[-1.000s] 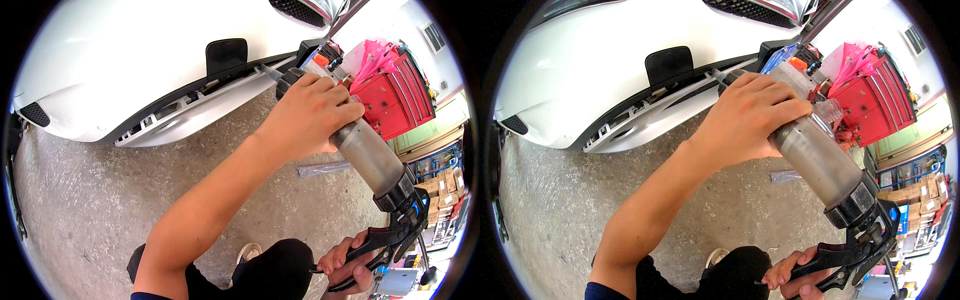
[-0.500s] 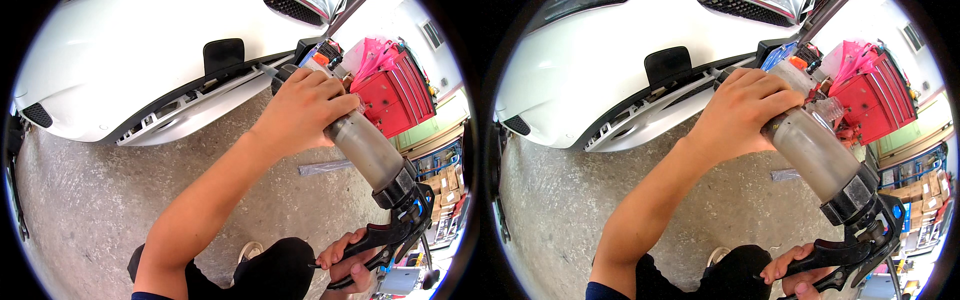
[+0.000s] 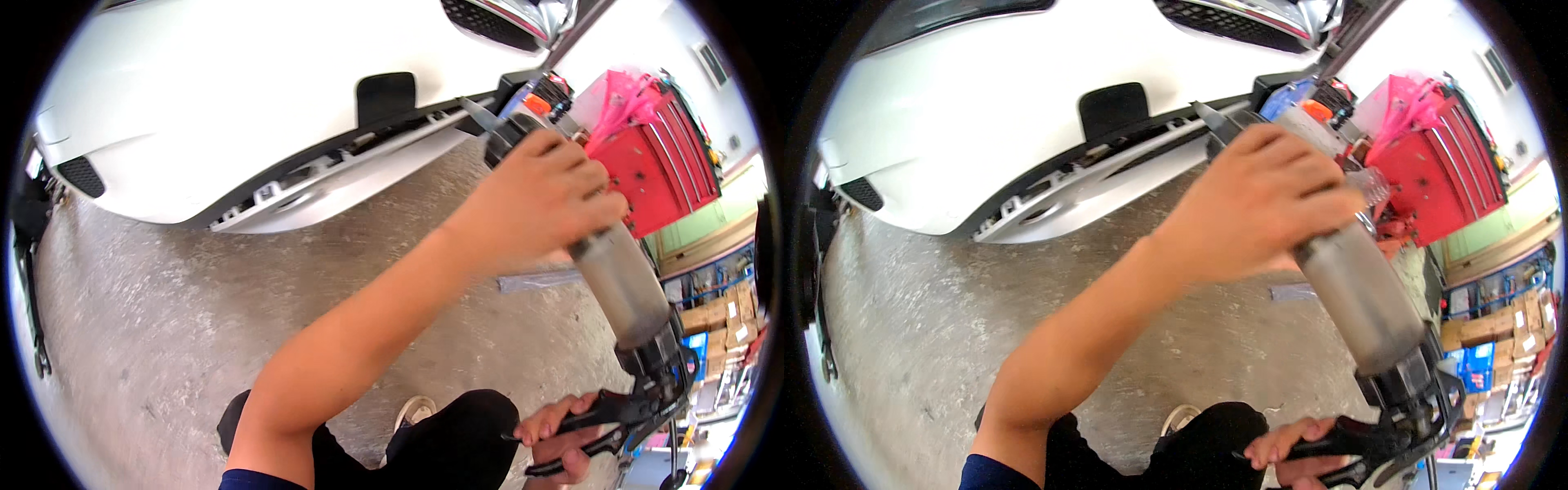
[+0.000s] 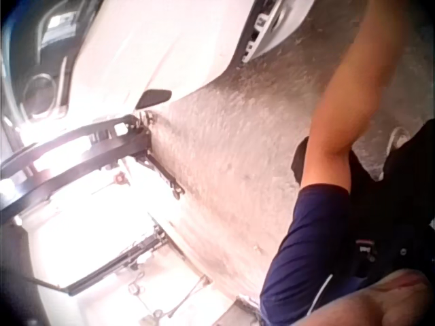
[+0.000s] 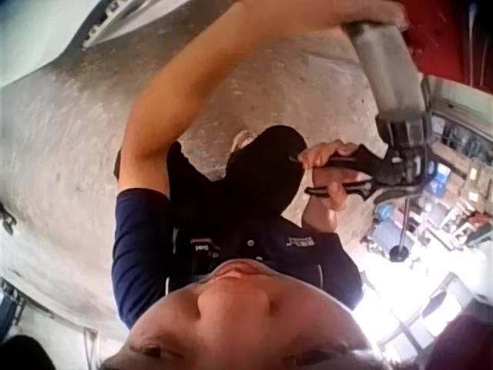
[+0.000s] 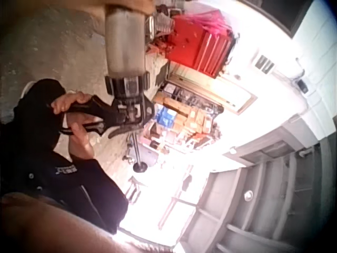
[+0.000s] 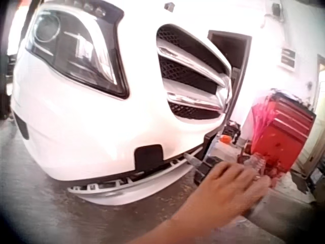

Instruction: The person applies adhesive to a car bumper using a caulking gun and presses the bumper into place by hand, then unpacks a new trim piece from bubble wrap and begins applying red tape to its edge.

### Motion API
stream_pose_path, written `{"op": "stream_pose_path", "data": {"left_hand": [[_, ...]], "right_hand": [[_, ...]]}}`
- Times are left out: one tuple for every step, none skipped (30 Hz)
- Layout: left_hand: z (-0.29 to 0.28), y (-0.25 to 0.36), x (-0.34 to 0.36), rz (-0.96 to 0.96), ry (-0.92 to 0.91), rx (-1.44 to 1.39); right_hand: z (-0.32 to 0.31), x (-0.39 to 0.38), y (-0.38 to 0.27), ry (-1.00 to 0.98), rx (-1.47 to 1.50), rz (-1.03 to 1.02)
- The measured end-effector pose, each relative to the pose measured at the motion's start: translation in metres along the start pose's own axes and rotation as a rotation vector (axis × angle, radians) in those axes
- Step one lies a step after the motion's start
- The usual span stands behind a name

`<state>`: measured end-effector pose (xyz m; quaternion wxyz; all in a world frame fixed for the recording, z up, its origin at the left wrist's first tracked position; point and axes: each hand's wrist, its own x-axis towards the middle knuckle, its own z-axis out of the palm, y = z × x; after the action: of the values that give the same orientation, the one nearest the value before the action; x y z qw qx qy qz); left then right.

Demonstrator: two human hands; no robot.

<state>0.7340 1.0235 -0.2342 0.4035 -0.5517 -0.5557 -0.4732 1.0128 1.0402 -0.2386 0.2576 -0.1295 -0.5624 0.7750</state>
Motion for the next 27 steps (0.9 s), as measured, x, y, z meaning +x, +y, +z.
{"op": "stream_pose_path", "data": {"left_hand": [[-0.009,0.007,0.007,0.016,0.051,0.007],[-0.012,0.015,0.008,0.012,0.037,0.021],[-0.015,0.023,0.008,0.034,0.037,0.083],[-0.021,0.031,0.007,0.059,0.022,0.153],[-0.033,0.039,0.006,0.052,0.006,0.167],[-0.040,0.045,0.000,0.048,-0.002,0.178],[-0.049,0.051,-0.005,-0.001,-0.007,0.196],[-0.058,0.055,-0.009,-0.051,-0.011,0.211],[-0.067,0.058,-0.014,-0.074,-0.062,0.224],[-0.074,0.059,-0.018,-0.076,-0.058,0.230],[-0.080,0.061,-0.021,-0.083,-0.050,0.259],[-0.085,0.061,-0.024,-0.089,-0.042,0.287],[-0.090,0.060,-0.028,-0.096,-0.039,0.292],[-0.093,0.057,-0.031,-0.098,-0.014,0.308],[-0.097,0.056,-0.035,-0.100,0.001,0.318],[-0.100,0.054,-0.039,-0.100,0.020,0.326],[-0.103,0.052,-0.043,-0.108,0.006,0.321],[-0.105,0.050,-0.046,-0.115,-0.007,0.315],[-0.107,0.049,-0.048,-0.118,-0.001,0.310],[-0.109,0.049,-0.049,-0.120,0.004,0.312],[-0.111,0.048,-0.050,-0.121,0.009,0.319],[-0.114,0.048,-0.050,-0.120,0.011,0.324],[-0.116,0.048,-0.051,-0.121,0.014,0.323],[-0.119,0.047,-0.051,-0.122,0.017,0.320],[-0.121,0.046,-0.051,-0.124,0.021,0.317],[-0.123,0.046,-0.052,-0.125,0.024,0.317],[-0.123,0.045,-0.053,-0.131,0.020,0.308]], "right_hand": [[-0.010,-0.005,-0.004,-0.136,0.033,0.013],[-0.019,-0.004,-0.007,-0.253,0.065,0.023],[-0.025,-0.009,-0.016,-0.266,0.065,0.052],[-0.021,-0.017,-0.022,-0.141,0.088,0.077],[-0.027,-0.021,-0.024,-0.175,0.117,0.101],[-0.034,-0.024,-0.027,-0.207,0.146,0.125],[-0.034,-0.023,-0.027,-0.236,0.171,0.150],[-0.034,-0.023,-0.026,-0.250,0.180,0.156],[-0.032,-0.024,-0.028,-0.269,0.175,0.196],[-0.030,-0.026,-0.029,-0.283,0.159,0.232],[-0.031,-0.025,-0.028,-0.287,0.156,0.234],[-0.033,-0.024,-0.026,-0.361,0.164,0.238],[-0.031,-0.022,-0.025,-0.438,0.170,0.247],[-0.029,-0.020,-0.025,-0.443,0.166,0.253],[-0.026,-0.018,-0.025,-0.467,0.138,0.272],[-0.023,-0.014,-0.026,-0.493,0.105,0.285],[-0.024,-0.010,-0.025,-0.544,0.087,0.280],[-0.022,-0.010,-0.026,-0.548,0.079,0.278],[-0.020,-0.010,-0.025,-0.536,0.060,0.277],[-0.018,-0.010,-0.026,-0.523,0.041,0.276],[-0.016,-0.010,-0.026,-0.526,0.036,0.276],[-0.015,-0.009,-0.027,-0.532,0.025,0.281],[-0.013,-0.009,-0.027,-0.539,0.015,0.286],[-0.015,-0.009,-0.027,-0.539,0.011,0.286],[-0.019,-0.009,-0.026,-0.550,0.000,0.291],[-0.019,-0.009,-0.025,-0.563,-0.011,0.296],[-0.015,-0.010,-0.025,-0.560,-0.015,0.295]]}}
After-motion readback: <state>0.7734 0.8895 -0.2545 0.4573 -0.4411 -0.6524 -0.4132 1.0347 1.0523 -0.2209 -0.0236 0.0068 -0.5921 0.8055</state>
